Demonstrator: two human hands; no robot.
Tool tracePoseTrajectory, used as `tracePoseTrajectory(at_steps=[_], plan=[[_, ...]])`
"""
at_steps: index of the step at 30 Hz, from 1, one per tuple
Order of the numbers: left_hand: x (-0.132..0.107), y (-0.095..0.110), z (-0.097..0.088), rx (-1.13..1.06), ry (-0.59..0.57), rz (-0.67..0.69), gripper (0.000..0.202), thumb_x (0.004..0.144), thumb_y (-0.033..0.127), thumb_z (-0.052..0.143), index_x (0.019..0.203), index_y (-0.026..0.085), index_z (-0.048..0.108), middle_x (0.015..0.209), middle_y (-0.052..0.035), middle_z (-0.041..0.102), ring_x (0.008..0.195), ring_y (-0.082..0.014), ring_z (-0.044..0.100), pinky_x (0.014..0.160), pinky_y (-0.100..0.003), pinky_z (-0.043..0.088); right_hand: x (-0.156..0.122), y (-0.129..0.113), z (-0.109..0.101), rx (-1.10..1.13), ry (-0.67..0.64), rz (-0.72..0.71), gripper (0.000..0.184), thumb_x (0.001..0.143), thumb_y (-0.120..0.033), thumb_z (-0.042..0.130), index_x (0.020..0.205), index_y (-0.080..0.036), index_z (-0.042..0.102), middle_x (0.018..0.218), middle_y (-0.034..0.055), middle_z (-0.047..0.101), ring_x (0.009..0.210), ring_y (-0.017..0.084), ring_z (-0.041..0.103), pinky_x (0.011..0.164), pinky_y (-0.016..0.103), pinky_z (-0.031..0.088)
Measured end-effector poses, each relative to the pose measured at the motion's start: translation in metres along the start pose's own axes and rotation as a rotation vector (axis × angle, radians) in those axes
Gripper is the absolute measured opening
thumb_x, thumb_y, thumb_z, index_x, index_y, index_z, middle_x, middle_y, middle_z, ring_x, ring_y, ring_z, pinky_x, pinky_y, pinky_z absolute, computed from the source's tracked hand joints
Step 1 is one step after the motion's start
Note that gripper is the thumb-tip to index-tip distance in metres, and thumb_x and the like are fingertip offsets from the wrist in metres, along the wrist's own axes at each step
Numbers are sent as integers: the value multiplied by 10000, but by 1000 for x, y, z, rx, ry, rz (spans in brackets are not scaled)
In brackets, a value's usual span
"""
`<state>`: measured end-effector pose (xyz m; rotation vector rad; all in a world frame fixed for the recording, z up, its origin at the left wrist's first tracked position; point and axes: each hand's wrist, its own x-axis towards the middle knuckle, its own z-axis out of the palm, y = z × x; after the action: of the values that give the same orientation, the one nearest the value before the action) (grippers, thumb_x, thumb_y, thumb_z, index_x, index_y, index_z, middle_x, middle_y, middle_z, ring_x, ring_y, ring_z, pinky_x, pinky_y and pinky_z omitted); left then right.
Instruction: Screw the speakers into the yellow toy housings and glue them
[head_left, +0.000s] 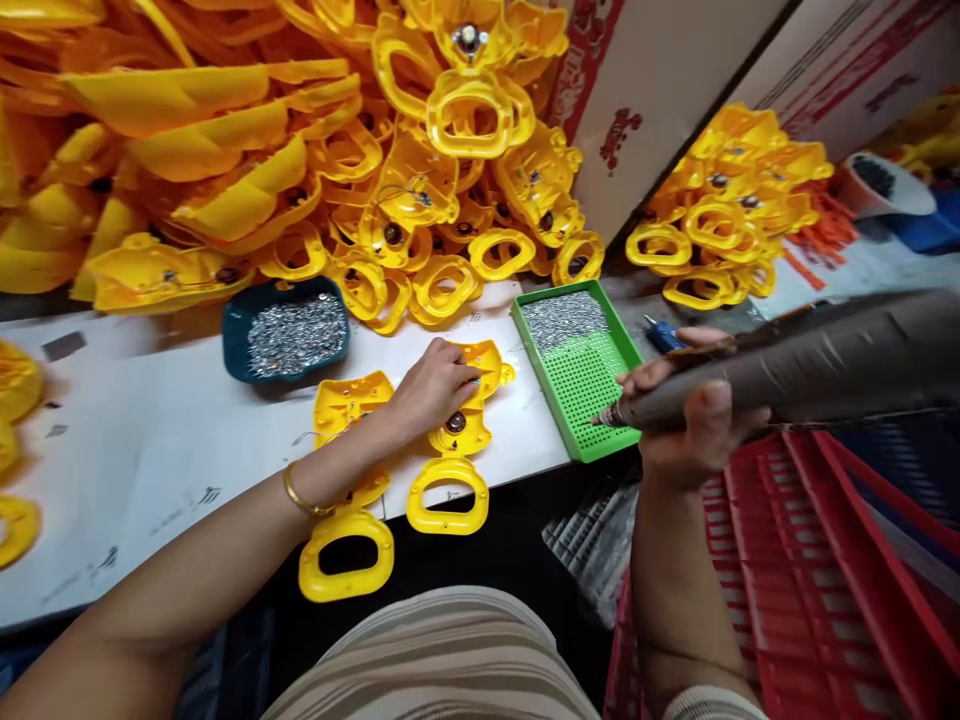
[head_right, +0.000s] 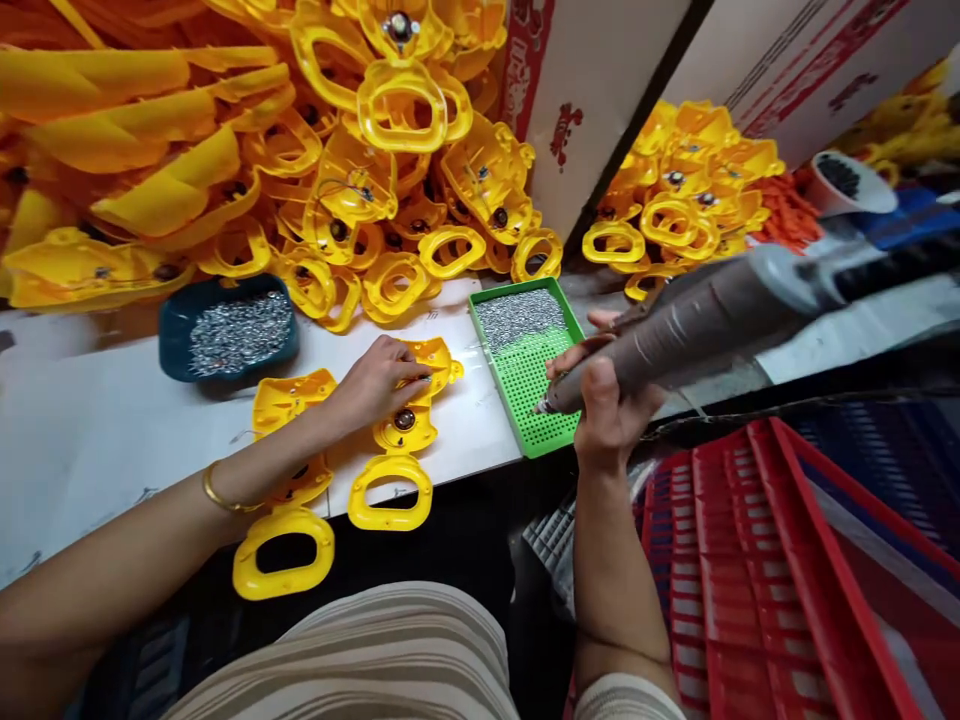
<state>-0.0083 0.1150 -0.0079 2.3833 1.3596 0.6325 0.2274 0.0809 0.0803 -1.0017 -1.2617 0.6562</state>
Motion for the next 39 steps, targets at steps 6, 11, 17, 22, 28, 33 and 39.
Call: tracePoseTrajectory(at_steps=[6, 11, 17, 22, 28, 33, 39], plan=[[-5, -6, 12, 15, 19, 36, 171, 885, 230, 600, 884, 224, 772, 824, -79, 604, 888, -239, 545, 752, -364, 509, 21, 22, -6, -292, 82, 144, 486, 752, -670, 589, 1008, -260, 538, 641, -6, 481, 549, 191, 528, 667, 415, 536], [-8, -8, 13, 14, 30, 46, 184, 888, 254, 597, 837, 226, 771, 799, -72, 578, 866, -229, 527, 728, -344, 501, 32, 51, -1, -316, 153, 61, 456, 784, -639, 520, 1021, -252, 487, 626, -9, 494, 543, 202, 565, 658, 415, 549], [-7, -8, 13, 24, 15, 62, 165, 885, 249, 613, 865, 216, 773, 803, -77, 575, 865, -234, 514, 734, -350, 502, 46, 74, 0, -361, 158, 14, 609, 833, -668, 416, 1238, -220, 491, 642, 10, 505, 517, 208, 539, 603, 409, 514], [-7, -7, 12, 27, 5, 54, 166, 891, 254, 611, 866, 219, 772, 819, -79, 581, 865, -234, 514, 740, -355, 502, 50, 84, 1, -352, 162, -7, 556, 846, -593, 419, 1229, -194, 476, 650, 2, 486, 493, 176, 504, 594, 388, 521], [-6, -6, 9, 21, -31, 38, 190, 904, 260, 596, 890, 195, 774, 831, -89, 585, 885, -241, 512, 745, -356, 503, 56, 98, 2, -227, 186, -113, 354, 868, -545, 482, 1062, -253, 536, 578, -54, 443, 418, 122, 444, 491, 322, 483], [-7, -4, 7, 29, -53, 30, 189, 907, 253, 598, 872, 187, 772, 851, -92, 595, 886, -239, 517, 734, -346, 496, 59, 101, 4, 53, 188, -213, 226, 820, -427, 666, 913, -243, 572, 503, -94, 432, 350, 104, 427, 413, 287, 450], [-5, -7, 7, 29, -71, 34, 205, 914, 262, 585, 900, 177, 771, 875, -106, 613, 897, -250, 514, 740, -356, 490, 59, 104, 5, 59, 188, -192, 239, 805, -442, 689, 899, -251, 581, 480, -95, 451, 350, 121, 443, 408, 296, 435]])
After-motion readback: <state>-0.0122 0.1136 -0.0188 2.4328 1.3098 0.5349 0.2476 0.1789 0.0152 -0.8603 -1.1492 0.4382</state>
